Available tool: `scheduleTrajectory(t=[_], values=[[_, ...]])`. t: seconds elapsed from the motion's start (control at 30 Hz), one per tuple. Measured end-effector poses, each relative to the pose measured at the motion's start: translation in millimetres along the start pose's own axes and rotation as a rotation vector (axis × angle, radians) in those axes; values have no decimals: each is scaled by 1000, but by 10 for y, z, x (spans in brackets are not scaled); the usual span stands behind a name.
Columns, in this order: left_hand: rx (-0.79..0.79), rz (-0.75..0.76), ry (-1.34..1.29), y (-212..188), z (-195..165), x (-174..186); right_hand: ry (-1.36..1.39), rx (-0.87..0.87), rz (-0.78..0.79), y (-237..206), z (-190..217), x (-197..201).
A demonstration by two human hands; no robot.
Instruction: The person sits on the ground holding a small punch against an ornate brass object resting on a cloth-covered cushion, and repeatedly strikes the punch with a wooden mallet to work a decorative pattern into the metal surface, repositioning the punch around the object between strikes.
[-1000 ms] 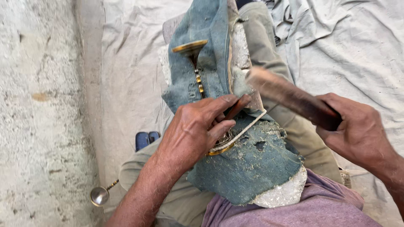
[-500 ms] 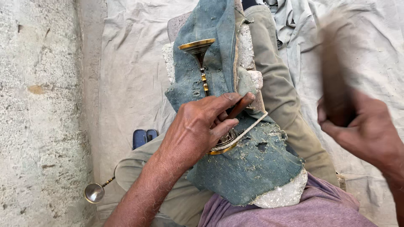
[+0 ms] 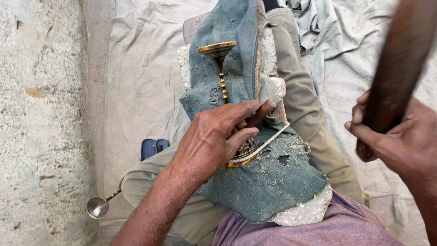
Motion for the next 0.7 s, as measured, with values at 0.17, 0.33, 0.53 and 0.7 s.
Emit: scheduleTrajectory(t=[0.17, 0.33, 0.53, 0.7], values=[[47, 6, -14, -9, 21, -8, -654, -45, 200, 4, -6, -64], [79, 3, -7, -23, 34, -10, 159, -107, -41, 34, 38, 20], [59, -37, -10, -37, 47, -4, -554, 69, 127, 56, 91, -27], [47, -54, -8, -80, 41, 11, 2, -73, 61, 65, 21, 12]])
Point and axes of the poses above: each hand's wrist, its own y-axis towards the middle knuckle, its own x-axis out of the back of the hand, z = x × y, the point moved 4 cm from there along y, towards the middle knuckle, and after that the axes turned 9 degrees about -y, right-handed, at the moved point
